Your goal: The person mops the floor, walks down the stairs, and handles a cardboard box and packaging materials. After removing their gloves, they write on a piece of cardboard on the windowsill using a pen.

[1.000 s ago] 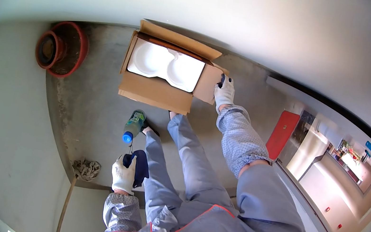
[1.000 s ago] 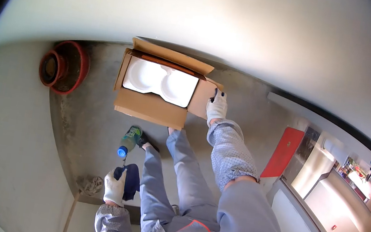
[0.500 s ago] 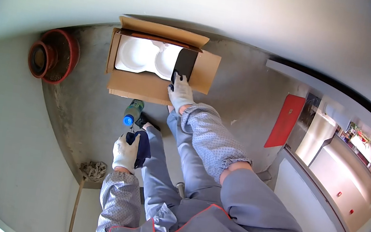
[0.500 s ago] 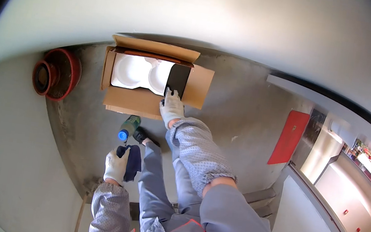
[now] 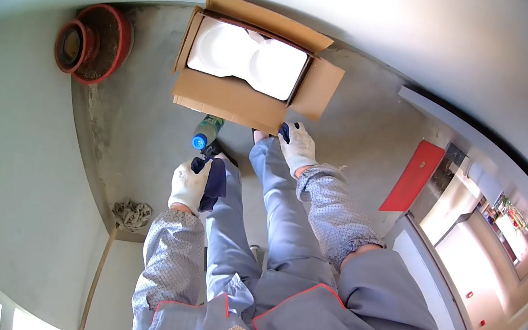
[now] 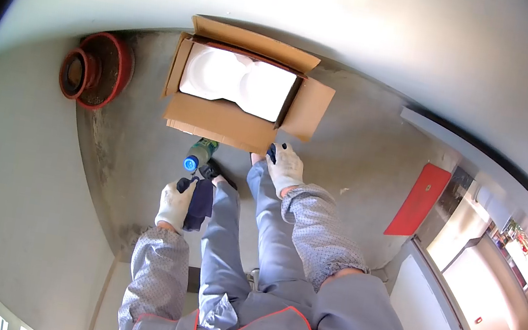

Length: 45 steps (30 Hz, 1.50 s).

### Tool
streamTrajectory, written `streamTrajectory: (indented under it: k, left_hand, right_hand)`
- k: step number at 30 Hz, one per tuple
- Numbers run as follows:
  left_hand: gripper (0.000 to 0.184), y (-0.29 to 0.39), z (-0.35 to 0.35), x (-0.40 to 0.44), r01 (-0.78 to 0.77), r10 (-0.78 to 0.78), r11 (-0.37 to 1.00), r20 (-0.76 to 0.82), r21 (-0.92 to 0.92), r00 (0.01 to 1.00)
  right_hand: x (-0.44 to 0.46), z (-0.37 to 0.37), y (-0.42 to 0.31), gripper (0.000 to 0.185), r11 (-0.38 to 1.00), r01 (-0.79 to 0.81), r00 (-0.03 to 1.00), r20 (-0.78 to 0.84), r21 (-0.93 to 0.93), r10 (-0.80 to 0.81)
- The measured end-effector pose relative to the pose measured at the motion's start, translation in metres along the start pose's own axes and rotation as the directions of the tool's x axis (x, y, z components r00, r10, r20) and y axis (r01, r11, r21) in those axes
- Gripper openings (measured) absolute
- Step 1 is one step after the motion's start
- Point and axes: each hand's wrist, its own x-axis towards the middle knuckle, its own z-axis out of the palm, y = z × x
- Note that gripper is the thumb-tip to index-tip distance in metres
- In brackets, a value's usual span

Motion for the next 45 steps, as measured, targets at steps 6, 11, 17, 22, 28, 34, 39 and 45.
streamTrajectory:
  k: [6,11,17,22,28,34,39,45]
  left_hand:
    - [0.038,-0.029,0.001,0.016,0.017,-0.023,0.995,-0.069,-0.097,0.997]
    - [0.037,-0.046,-0.006,0.026,0.042,-0.057,0.989,-0.102,-0.145,0.993]
    - [0.027,-0.104,0.012,0.066,0.079,-0.128,0.912,-0.095,-0.403,0.987]
    - [0.024,-0.126,0.019,0.086,0.088,-0.140,0.842,-0.058,-0.533,0.988]
    - [0.026,-0.131,0.024,0.116,0.099,-0.154,0.913,-0.108,-0.396,0.982]
    - [0.039,-0.138,0.029,0.138,0.096,-0.116,0.978,-0.098,-0.184,0.988]
    - [0.043,-0.131,0.038,0.143,0.173,-0.176,0.983,-0.065,-0.054,0.982]
    - [0.047,-0.123,0.051,0.135,0.119,-0.131,0.985,-0.091,-0.121,0.987]
  right_hand:
    - [-0.003,-0.005,-0.034,0.031,0.997,0.056,0.998,0.012,0.053,-0.056]
    - [0.018,0.002,-0.061,0.043,0.991,0.047,0.998,-0.051,0.128,-0.041]
    - [0.070,-0.001,-0.077,0.047,0.974,0.078,0.980,-0.196,0.215,-0.035]
    - [0.094,-0.004,-0.069,0.038,0.983,0.050,0.970,-0.243,0.178,-0.006]
    - [0.057,0.005,-0.052,0.036,0.993,0.091,0.990,-0.112,0.069,-0.083]
    - [0.022,0.013,-0.049,0.044,0.990,0.127,0.986,-0.105,-0.064,-0.133]
    - [0.013,0.021,-0.032,0.050,0.931,0.217,0.956,-0.129,-0.295,-0.263]
    - [0.019,0.017,-0.010,0.044,0.923,0.207,0.970,-0.055,-0.324,-0.237]
